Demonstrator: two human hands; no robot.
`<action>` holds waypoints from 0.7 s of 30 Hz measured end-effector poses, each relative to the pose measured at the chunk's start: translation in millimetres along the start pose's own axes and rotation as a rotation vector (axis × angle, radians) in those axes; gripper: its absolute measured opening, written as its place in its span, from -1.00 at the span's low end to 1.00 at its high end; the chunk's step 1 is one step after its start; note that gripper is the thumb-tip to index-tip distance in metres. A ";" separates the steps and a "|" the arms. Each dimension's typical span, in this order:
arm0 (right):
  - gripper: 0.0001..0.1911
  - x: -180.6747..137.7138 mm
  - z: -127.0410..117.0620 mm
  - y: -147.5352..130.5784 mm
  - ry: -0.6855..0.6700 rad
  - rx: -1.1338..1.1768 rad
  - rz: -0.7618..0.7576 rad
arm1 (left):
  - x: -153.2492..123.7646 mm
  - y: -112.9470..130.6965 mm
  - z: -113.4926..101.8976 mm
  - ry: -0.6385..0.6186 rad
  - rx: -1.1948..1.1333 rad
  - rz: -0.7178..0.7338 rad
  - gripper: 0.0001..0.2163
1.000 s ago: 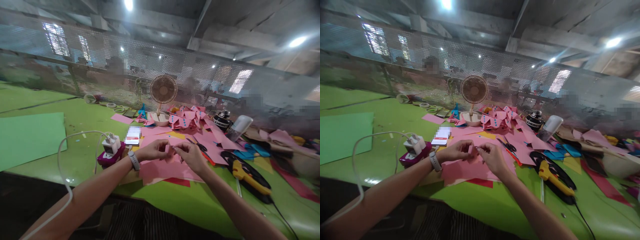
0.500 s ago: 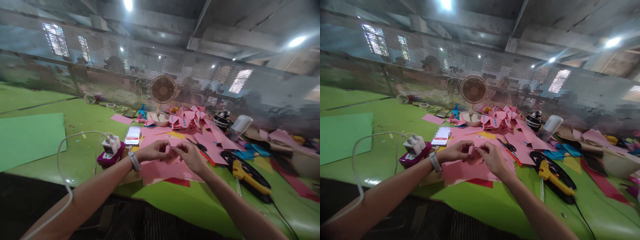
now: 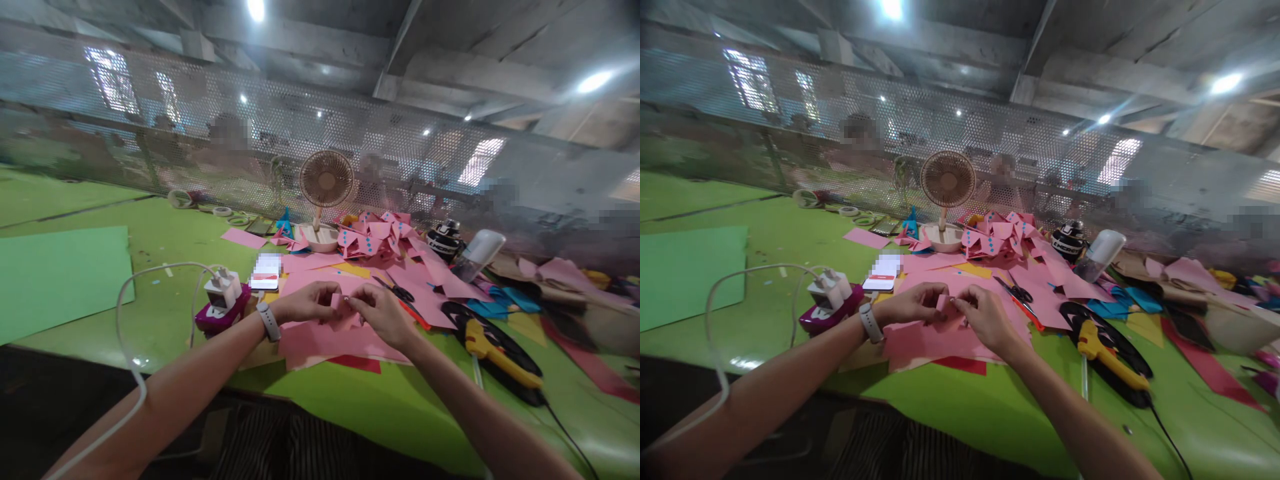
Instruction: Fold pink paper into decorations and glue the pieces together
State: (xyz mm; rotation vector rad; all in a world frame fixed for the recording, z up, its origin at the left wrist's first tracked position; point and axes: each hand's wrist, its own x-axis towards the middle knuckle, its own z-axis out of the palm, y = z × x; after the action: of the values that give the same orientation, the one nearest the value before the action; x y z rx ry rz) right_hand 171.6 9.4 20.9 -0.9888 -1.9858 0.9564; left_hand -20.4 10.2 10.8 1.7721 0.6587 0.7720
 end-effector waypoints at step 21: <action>-0.75 0.1 -1.3 -7.3 -0.027 -0.023 0.013 | -0.1 -2.1 -1.8 -0.022 0.010 -0.016 -0.80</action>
State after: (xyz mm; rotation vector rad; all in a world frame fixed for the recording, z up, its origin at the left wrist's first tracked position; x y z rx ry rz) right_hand 170.3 6.8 27.7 -1.0075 -2.0193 0.9610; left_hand -22.0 11.8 9.3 1.7796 0.6623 0.7388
